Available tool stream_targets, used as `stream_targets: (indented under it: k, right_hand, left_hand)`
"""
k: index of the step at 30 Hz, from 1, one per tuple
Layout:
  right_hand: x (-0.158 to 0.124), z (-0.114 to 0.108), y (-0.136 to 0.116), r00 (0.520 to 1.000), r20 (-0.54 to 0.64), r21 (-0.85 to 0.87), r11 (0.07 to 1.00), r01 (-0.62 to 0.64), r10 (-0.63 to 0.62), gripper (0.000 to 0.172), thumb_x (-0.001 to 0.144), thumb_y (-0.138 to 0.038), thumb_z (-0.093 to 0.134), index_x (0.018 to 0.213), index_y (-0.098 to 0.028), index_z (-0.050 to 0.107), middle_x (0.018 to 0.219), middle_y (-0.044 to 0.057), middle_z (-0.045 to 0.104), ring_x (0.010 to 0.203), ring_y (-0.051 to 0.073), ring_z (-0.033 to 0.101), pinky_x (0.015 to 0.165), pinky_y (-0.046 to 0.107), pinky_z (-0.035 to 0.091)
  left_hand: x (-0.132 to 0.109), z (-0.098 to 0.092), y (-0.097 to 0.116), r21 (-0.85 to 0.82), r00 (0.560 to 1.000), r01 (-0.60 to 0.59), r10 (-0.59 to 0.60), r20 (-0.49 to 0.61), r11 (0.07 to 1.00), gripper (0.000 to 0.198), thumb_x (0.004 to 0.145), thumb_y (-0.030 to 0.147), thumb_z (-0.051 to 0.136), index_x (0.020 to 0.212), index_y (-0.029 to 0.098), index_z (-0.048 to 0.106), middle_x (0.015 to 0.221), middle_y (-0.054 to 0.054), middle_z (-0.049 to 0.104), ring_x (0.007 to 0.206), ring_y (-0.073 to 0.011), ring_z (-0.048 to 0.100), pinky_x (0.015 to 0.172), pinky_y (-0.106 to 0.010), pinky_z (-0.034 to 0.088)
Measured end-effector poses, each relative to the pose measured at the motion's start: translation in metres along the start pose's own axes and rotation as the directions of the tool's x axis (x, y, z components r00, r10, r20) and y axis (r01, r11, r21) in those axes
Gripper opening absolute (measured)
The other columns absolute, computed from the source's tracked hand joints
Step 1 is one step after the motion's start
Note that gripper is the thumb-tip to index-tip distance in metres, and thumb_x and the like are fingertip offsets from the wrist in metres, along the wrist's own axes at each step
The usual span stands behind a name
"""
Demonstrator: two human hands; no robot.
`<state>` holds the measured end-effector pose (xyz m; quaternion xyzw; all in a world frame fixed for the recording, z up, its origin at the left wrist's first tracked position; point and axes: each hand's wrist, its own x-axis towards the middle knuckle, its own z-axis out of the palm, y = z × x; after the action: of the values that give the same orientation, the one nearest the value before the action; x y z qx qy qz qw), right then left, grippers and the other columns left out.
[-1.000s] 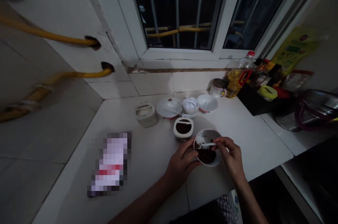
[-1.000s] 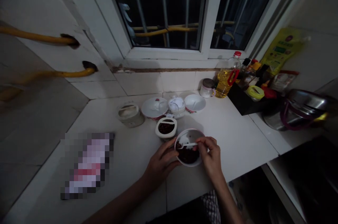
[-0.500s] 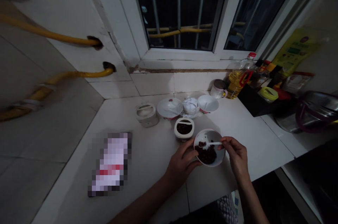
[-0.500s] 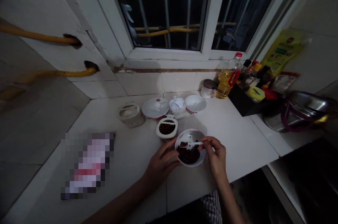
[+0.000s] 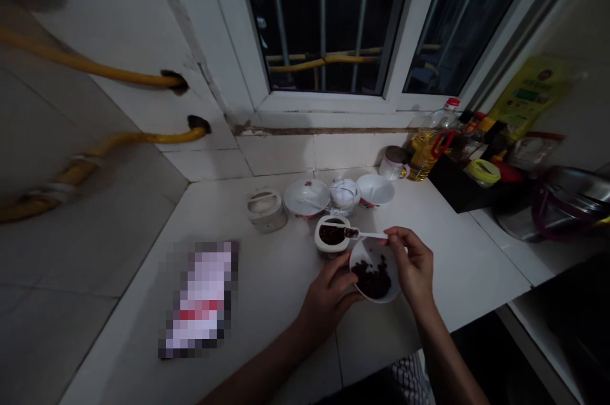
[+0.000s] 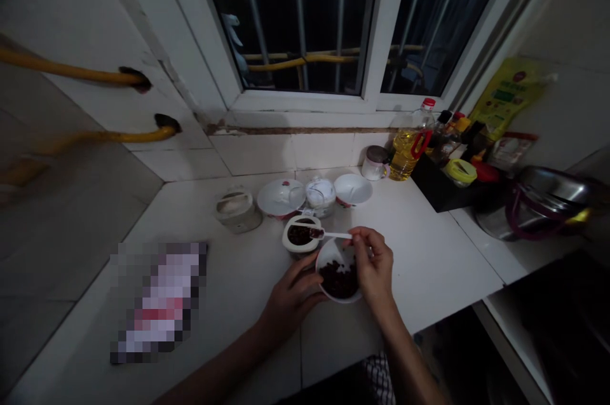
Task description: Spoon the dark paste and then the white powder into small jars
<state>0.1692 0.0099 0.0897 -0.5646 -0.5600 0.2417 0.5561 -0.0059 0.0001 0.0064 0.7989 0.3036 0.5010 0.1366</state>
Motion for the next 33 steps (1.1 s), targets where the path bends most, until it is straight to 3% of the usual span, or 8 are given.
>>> stream_targets:
  k: [2, 4, 6, 8, 14, 19, 26, 33]
  right_hand:
    - [0.002, 0.009, -0.005, 0.972, 0.033, -0.151, 0.96, 0.236, -0.234, 0.017, 0.09, -0.024, 0.048, 0.089, -0.022, 0.065, 0.078, 0.004, 0.07, 0.077, 0.02, 0.062, 0.076, 0.036, 0.047]
    - [0.004, 0.015, -0.008, 0.873, 0.185, -0.263, 0.833, 0.487, -0.452, 0.022, 0.088, -0.016, 0.045, 0.092, -0.022, 0.065, 0.08, 0.004, 0.07, 0.077, 0.02, 0.061, 0.084, 0.04, 0.044]
    - [0.006, 0.016, -0.009, 0.767, 0.323, -0.307, 0.706, 0.639, -0.554, 0.027, 0.085, -0.009, 0.043, 0.096, -0.023, 0.063, 0.08, 0.003, 0.07, 0.075, 0.019, 0.06, 0.088, 0.043, 0.042]
    - [0.007, 0.012, -0.008, 0.739, 0.34, -0.325, 0.665, 0.673, -0.582, 0.03, 0.083, -0.006, 0.043, 0.1, -0.023, 0.062, 0.083, 0.003, 0.071, 0.075, 0.019, 0.061, 0.089, 0.044, 0.041]
    - [0.002, -0.023, 0.005, 0.835, 0.113, -0.362, 0.761, 0.539, -0.538, 0.022, 0.087, -0.011, 0.049, 0.099, -0.024, 0.061, 0.076, 0.002, 0.07, 0.071, 0.021, 0.062, 0.085, 0.046, 0.045]
    - [-0.006, -0.047, 0.025, 0.852, 0.258, -0.439, 0.731, 0.523, -0.455, 0.018, 0.087, -0.013, 0.05, 0.097, -0.023, 0.061, 0.071, 0.001, 0.069, 0.063, 0.018, 0.062, 0.085, 0.046, 0.044]
    - [-0.019, -0.034, 0.019, 0.852, 0.37, -0.325, 0.808, 0.492, -0.37, 0.017, 0.087, -0.014, 0.047, 0.092, -0.022, 0.061, 0.073, 0.0, 0.069, 0.065, 0.017, 0.061, 0.091, 0.047, 0.041]
    - [-0.026, -0.024, 0.019, 0.974, 0.205, -0.176, 0.976, 0.13, -0.093, 0.016, 0.087, -0.027, 0.052, 0.079, -0.024, 0.065, 0.057, -0.002, 0.066, 0.069, 0.021, 0.062, 0.09, 0.043, 0.043]
  left_hand:
    - [0.0, 0.001, -0.001, 0.0, 1.0, -0.007, 0.007, -0.002, 1.0, 0.021, 0.089, 0.03, 0.06, 0.107, 0.019, 0.055, 0.129, -0.015, 0.052, 0.113, -0.0235, 0.059, 0.086, -0.038, 0.057]
    - [-0.001, 0.001, -0.001, 0.009, 1.0, -0.011, 0.011, -0.008, 1.0, 0.02, 0.09, 0.03, 0.059, 0.107, 0.019, 0.055, 0.129, -0.015, 0.052, 0.115, -0.0236, 0.058, 0.088, -0.038, 0.056]
    - [-0.001, 0.002, -0.001, 0.021, 1.0, -0.018, 0.018, -0.018, 1.0, 0.019, 0.091, 0.03, 0.058, 0.106, 0.019, 0.056, 0.129, -0.015, 0.052, 0.115, -0.024, 0.058, 0.089, -0.039, 0.055]
    - [-0.001, 0.003, -0.002, 0.025, 0.999, -0.028, 0.028, -0.026, 0.999, 0.019, 0.091, 0.03, 0.058, 0.105, 0.018, 0.057, 0.128, -0.016, 0.052, 0.115, -0.0244, 0.058, 0.089, -0.039, 0.055]
    - [-0.002, 0.003, -0.002, -0.036, 1.0, -0.009, 0.008, -0.026, 0.999, 0.022, 0.088, 0.029, 0.062, 0.106, 0.018, 0.057, 0.131, -0.016, 0.052, 0.112, -0.0245, 0.06, 0.087, -0.038, 0.057]
    - [-0.001, 0.001, 0.0, -0.013, 0.999, -0.03, 0.03, -0.012, 0.999, 0.022, 0.089, 0.029, 0.061, 0.107, 0.019, 0.055, 0.13, -0.016, 0.052, 0.114, -0.0248, 0.059, 0.086, -0.039, 0.057]
    - [-0.002, 0.001, -0.001, 0.022, 0.999, -0.035, 0.036, -0.004, 0.999, 0.022, 0.089, 0.029, 0.06, 0.107, 0.018, 0.054, 0.129, -0.017, 0.051, 0.114, -0.0254, 0.059, 0.086, -0.04, 0.057]
    - [-0.001, 0.0, 0.0, 0.008, 1.0, -0.026, 0.026, 0.006, 1.0, 0.021, 0.09, 0.029, 0.06, 0.108, 0.019, 0.055, 0.13, -0.015, 0.051, 0.112, -0.0244, 0.06, 0.086, -0.038, 0.058]
